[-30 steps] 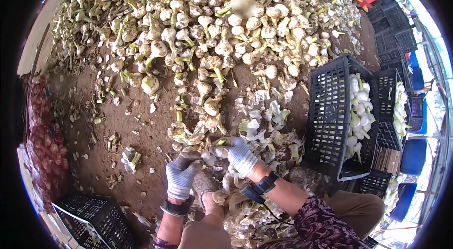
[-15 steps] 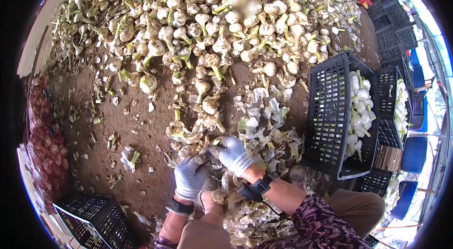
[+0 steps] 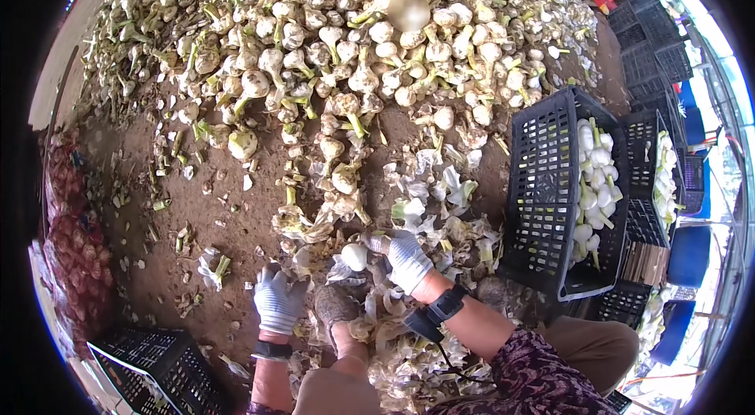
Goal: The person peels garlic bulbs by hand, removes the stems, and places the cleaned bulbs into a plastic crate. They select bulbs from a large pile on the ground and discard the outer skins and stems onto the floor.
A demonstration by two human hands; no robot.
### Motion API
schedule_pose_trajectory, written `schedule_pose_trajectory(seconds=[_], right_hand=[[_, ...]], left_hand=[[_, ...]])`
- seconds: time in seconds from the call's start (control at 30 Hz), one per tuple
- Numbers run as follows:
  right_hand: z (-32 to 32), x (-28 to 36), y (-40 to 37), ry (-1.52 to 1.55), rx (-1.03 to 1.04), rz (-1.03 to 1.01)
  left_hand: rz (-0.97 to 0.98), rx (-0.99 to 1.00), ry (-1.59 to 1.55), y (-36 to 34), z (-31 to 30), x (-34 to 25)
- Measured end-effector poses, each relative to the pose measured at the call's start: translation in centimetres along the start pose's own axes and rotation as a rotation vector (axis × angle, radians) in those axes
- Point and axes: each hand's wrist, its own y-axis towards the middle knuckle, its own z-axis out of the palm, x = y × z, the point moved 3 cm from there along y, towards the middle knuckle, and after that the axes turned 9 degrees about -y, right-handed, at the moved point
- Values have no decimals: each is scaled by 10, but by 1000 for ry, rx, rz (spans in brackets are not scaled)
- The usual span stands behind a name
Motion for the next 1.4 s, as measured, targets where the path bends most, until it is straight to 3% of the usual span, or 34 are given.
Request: schedule_pose_trajectory(seconds=[0.1, 0.13, 0.2, 0.27, 0.33, 0.37, 0.4, 0.47, 0.5, 0.53, 0.6, 0.63, 0.67, 0.73, 0.87, 1.0, 1.07, 1.1, 1.13, 1.2, 1.27, 1.33, 1.4], right_hand=[[8, 3, -3, -87, 8, -5], [10, -3, -1, -88, 9, -4], [13, -20, 4, -47, 76, -29], [9, -34, 5, 85, 89, 28], [8, -40, 2, -61, 132, -172], [5, -42, 4, 80, 193, -117], [8, -35, 3, 81, 193, -120], [24, -4, -8, -339, 277, -195], [36, 8, -12, -535, 438, -246], [47, 10, -8, -632, 483, -525], [46, 19, 8, -613, 334, -444], [44, 33, 17, -542, 227, -306], [46, 54, 26, -877, 36, -374], [35, 57, 60, -1199, -326, -751], [32, 49, 118, -1459, -364, -736], [30, 55, 116, -1211, -211, -595], [37, 51, 87, -907, -79, -601], [40, 46, 73, -1019, -89, -763], [41, 31, 71, -1066, -37, -665], [37, 8, 72, -936, -53, -857], [17, -1, 86, -626, -110, -627], [9, 10, 91, -824, -188, -515], [10, 15, 88, -989, -244, -512]], left_hand=[[-242, 35, -1001, 0, 14, -22], [-235, 69, -1022, 5, 3, -43], [-104, -18, -760, 7, 18, -54], [-166, -70, -748, 11, 22, -54], [-502, -91, -1122, 15, 35, -36], [-752, -211, -1481, 14, 37, -21], [-860, -120, -1517, 5, 47, 11], [-880, 9, -1720, 6, 14, -11], [-909, 35, -1974, 0, 36, -9], [-910, 185, -2189, -4, 35, -17], [-882, 230, -2122, -5, 31, -17], [-900, 272, -2200, -10, 38, -10], [-898, 270, -2205, -14, 46, -8], [-794, 150, -1919, -11, 50, -2], [-954, 125, -1858, 12, 10, -25], [-890, 99, -1758, 18, 16, -24], [-805, 43, -1769, 23, 25, -29], [-715, -13, -1774, 27, 28, -32], [-690, 32, -1735, 29, 32, -35], [-735, 30, -1632, 32, 43, -32], [-890, -22, -1652, 25, 50, -18], [-934, -51, -1601, 19, 43, -13], [-1001, 46, -1471, 7, 46, -4]])
